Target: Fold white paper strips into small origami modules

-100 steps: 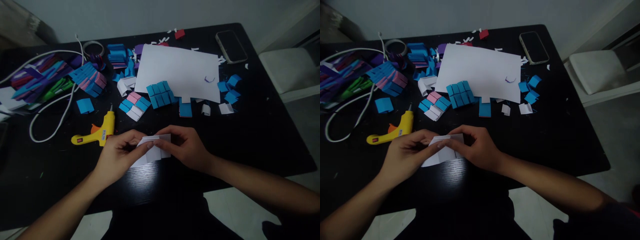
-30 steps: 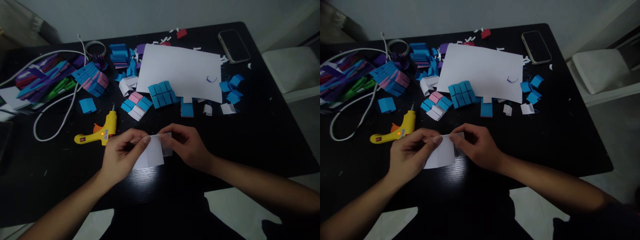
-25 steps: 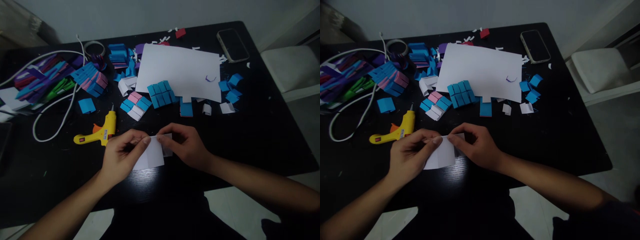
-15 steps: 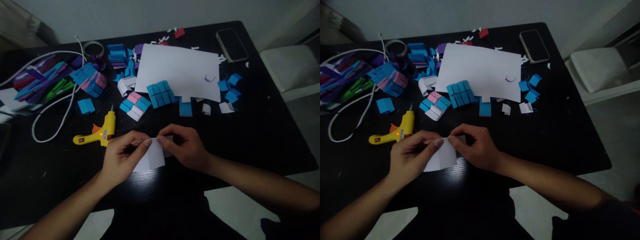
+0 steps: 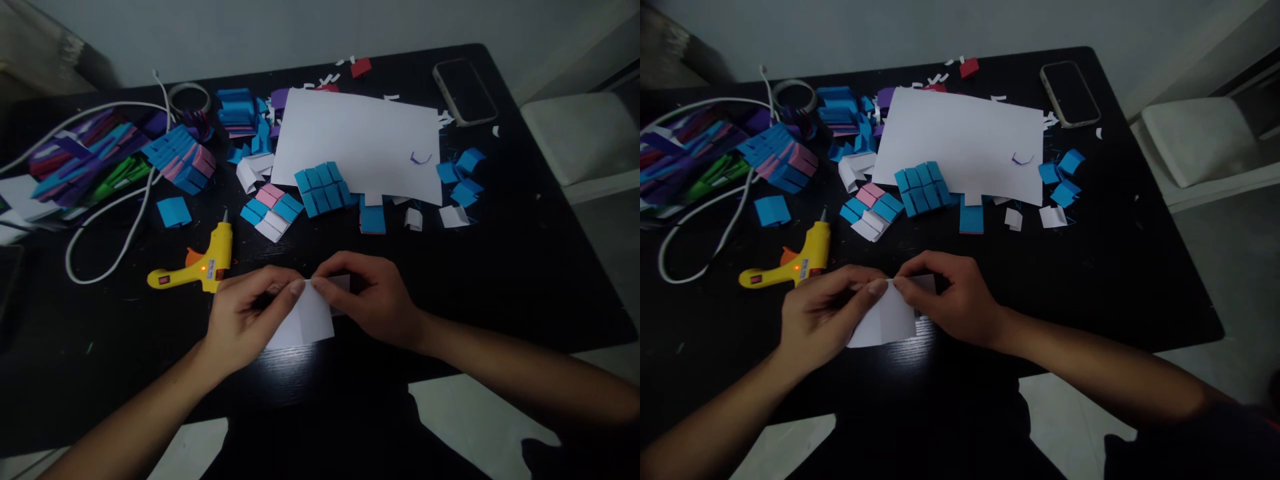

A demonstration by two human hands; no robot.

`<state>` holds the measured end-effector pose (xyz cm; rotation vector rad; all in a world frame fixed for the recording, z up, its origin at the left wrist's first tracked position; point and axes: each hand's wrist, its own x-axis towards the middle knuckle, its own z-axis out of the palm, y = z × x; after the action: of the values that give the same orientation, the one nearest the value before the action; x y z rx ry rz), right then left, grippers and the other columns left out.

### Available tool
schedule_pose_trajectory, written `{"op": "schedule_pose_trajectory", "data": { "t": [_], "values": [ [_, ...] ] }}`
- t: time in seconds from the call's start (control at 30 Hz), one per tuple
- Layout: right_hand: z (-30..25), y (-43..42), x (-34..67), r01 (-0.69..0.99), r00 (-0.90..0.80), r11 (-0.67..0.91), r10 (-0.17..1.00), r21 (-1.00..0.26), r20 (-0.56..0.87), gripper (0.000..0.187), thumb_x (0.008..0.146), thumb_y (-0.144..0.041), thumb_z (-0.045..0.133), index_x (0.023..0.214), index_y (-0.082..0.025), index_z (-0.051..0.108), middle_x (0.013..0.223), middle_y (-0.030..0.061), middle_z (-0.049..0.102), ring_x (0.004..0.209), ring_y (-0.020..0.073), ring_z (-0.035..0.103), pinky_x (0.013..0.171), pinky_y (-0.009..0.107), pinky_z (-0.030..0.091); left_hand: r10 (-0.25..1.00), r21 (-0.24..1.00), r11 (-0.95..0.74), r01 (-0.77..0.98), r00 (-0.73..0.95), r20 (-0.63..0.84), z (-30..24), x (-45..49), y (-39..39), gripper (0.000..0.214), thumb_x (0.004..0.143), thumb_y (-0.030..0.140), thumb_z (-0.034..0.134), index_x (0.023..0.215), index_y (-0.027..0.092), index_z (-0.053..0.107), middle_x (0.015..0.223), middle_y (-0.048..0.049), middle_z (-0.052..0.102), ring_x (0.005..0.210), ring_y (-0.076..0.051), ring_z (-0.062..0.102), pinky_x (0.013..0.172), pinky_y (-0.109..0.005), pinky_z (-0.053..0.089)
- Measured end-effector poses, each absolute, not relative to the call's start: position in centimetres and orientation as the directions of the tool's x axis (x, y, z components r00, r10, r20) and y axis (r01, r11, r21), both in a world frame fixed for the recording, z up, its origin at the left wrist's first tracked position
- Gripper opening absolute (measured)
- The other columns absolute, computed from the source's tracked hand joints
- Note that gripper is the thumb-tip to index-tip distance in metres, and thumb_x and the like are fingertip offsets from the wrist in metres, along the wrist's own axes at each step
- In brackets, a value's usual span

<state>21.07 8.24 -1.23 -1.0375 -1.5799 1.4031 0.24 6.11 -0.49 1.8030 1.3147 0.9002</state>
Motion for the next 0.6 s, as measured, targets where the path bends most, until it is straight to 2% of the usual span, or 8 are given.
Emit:
{"op": "schedule_pose_trajectory", "data": {
  "t": [0.17,0.27,0.47,0.6],
  "values": [
    [-1.35,8.24,21.10,0.114,-0.366,0.063,0.930,-0.991,0.017,0.007,0.092,-0.028,0.072,0.091,-0.021,0.074,0.085,-0.0003,0.075,0.072,0.0126,0.067,0.062,0.024,0.053,0.968,0.853,-0.206,0.480,0.228,0.105,-0.49,0.06,6.22,0.016,0.097,0.022,0.060,0.091,0.019,0.074,0.070,0.0015,0.072,0.051,-0.009,0.058,0.045,-0.020,0.042],
    [-1.37,8.23,21.12,0.118,-0.354,0.055,0.935,-0.992,0.010,0.008,0.092,-0.028,0.072,0.091,-0.020,0.074,0.085,0.0000,0.075,0.072,0.0127,0.067,0.061,0.024,0.052,0.969,0.859,-0.195,0.474,0.228,0.094,-0.43,0.11,6.32,0.017,0.098,0.022,0.058,0.093,0.020,0.074,0.074,0.0003,0.074,0.057,-0.010,0.062,0.048,-0.021,0.045],
    [-1.39,8.21,21.03,0.118,-0.380,0.073,0.925,-0.990,0.023,0.008,0.091,-0.028,0.072,0.090,-0.020,0.075,0.083,-0.0004,0.075,0.072,0.0122,0.067,0.063,0.023,0.053,0.962,0.871,-0.229,0.435,0.235,0.136,-0.51,0.44,6.45,0.002,0.089,0.018,0.071,0.090,0.019,0.072,0.077,0.0012,0.072,0.065,-0.010,0.066,0.062,-0.021,0.053],
    [-1.41,8.20,21.00,0.135,-0.403,0.089,0.915,-0.987,0.027,0.007,0.091,-0.027,0.073,0.089,-0.020,0.075,0.082,-0.0003,0.075,0.072,0.0130,0.068,0.065,0.025,0.053,0.947,0.861,-0.265,0.434,0.284,0.149,-0.70,0.23,6.49,0.002,0.090,0.017,0.069,0.089,0.019,0.070,0.077,0.0002,0.070,0.066,-0.011,0.065,0.061,-0.022,0.052]
  ]
}}
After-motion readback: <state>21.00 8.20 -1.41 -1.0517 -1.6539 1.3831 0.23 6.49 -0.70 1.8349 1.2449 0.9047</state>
